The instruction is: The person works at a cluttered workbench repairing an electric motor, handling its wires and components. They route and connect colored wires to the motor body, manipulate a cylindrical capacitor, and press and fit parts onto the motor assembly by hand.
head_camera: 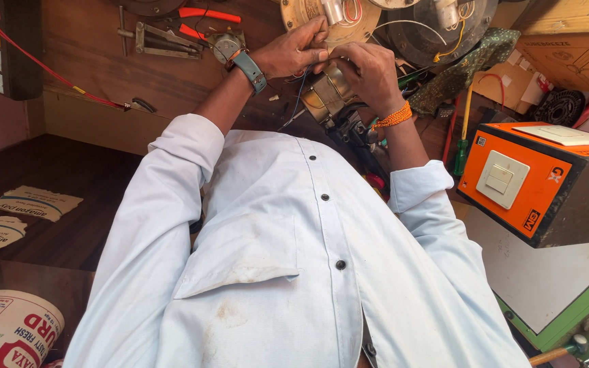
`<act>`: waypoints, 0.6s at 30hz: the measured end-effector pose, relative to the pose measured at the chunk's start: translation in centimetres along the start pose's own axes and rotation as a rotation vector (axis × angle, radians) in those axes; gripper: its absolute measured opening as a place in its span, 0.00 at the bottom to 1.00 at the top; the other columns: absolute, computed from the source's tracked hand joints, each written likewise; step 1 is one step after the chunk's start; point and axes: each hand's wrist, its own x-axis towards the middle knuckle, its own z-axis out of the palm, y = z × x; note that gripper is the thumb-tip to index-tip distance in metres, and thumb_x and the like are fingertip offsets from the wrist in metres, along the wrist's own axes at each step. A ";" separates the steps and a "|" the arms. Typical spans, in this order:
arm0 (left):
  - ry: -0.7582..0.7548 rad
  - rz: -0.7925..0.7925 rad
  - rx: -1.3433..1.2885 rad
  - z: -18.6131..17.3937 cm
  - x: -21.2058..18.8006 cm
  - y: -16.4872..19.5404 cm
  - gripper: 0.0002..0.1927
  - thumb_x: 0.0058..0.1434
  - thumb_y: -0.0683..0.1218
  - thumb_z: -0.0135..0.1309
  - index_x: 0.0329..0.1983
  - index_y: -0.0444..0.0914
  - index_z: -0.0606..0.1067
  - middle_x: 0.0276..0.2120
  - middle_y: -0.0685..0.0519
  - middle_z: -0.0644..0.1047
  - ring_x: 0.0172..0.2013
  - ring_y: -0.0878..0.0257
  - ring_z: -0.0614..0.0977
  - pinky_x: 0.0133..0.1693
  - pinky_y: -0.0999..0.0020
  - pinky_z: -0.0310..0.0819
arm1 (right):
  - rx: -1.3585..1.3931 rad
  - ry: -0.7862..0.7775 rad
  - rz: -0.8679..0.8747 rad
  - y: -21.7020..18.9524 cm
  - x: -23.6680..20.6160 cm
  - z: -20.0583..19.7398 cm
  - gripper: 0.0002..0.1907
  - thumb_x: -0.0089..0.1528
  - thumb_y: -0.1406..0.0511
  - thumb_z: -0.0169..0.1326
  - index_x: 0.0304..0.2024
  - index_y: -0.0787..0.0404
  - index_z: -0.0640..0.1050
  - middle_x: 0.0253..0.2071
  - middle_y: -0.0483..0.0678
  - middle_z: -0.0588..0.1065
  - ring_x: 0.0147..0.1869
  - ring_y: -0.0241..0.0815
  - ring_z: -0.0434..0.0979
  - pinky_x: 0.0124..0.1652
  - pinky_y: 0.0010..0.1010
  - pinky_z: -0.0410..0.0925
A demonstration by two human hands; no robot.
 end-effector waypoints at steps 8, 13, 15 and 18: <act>0.193 0.377 0.338 0.6 -0.6 0.9 0.15 0.74 0.44 0.56 0.47 0.39 0.60 0.35 0.58 0.82 0.39 0.67 0.85 0.43 0.69 0.73 | 0.022 0.022 -0.062 1.0 -0.2 0.7 0.10 0.62 0.73 0.64 0.44 0.61 0.78 0.39 0.46 0.79 0.37 0.41 0.81 0.38 0.32 0.72; 0.725 0.383 0.742 1.0 -5.1 1.8 0.21 0.75 0.51 0.56 0.62 0.41 0.61 0.45 0.50 0.77 0.35 0.63 0.81 0.36 0.72 0.78 | 0.126 0.013 0.026 1.7 -0.8 1.2 0.08 0.65 0.75 0.62 0.45 0.63 0.77 0.41 0.47 0.80 0.37 0.41 0.81 0.34 0.28 0.73; 0.787 0.231 0.514 0.5 -7.1 1.5 0.21 0.76 0.51 0.54 0.63 0.40 0.61 0.43 0.51 0.77 0.37 0.65 0.83 0.36 0.74 0.80 | 0.148 -0.003 0.051 2.2 -1.1 1.4 0.08 0.65 0.75 0.62 0.44 0.64 0.77 0.41 0.48 0.80 0.35 0.40 0.80 0.31 0.26 0.72; 0.819 0.114 0.281 0.4 -9.7 0.2 0.17 0.79 0.55 0.46 0.57 0.38 0.67 0.34 0.57 0.78 0.38 0.68 0.84 0.37 0.73 0.81 | 0.158 -0.020 0.057 2.8 -1.5 1.7 0.09 0.64 0.75 0.62 0.44 0.65 0.77 0.43 0.49 0.80 0.37 0.39 0.80 0.31 0.26 0.71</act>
